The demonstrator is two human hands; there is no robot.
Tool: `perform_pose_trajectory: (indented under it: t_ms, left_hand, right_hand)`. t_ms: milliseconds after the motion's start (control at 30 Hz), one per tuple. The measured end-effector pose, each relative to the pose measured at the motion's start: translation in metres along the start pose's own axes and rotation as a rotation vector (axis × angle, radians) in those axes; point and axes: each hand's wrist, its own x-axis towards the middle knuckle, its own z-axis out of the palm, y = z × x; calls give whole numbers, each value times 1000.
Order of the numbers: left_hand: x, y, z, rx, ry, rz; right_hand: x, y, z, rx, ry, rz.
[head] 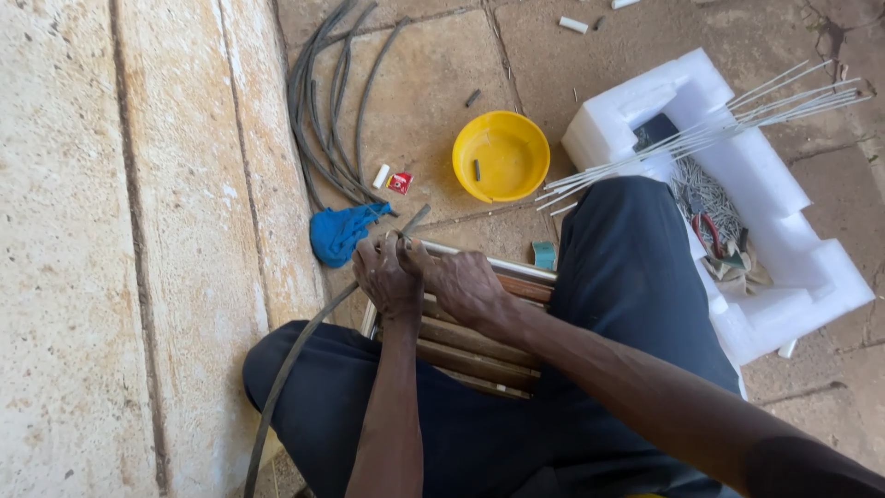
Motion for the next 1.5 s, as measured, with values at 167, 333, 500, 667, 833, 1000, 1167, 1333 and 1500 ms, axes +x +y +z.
perform_pose_trajectory:
  t_ms: [167,333,500,667,833,1000,1167,1333,1500]
  left_hand:
    - [-7,-4,3,47,-10,37]
    - [-5,-17,20,19,34,22]
    - [-10,-4,5,42,39,4]
    - [-7,-9,13,34,13,9]
    - [-1,-6,12,2,1,20]
    - [10,8,-3,24,3,10]
    - [-1,-15,15,9,2,22]
    - [-6,-11,9,91,-49,4]
    - [-1,-5,5,49,-57,-5]
  right_hand:
    - [21,-1,6,106,43,4]
    - [56,12,28,95,78,-10]
    - [-21,6,-12,123,24,18]
    - [-3,1,-18,167,9,0]
    - [59,3,17,171,97,-9]
    - [9,2,-26,178,116,13]
    - [-18,2,-51,111,15,-12]
    - [42,5,4,236,135,-47]
    - [41,3,-3,153,124,-35]
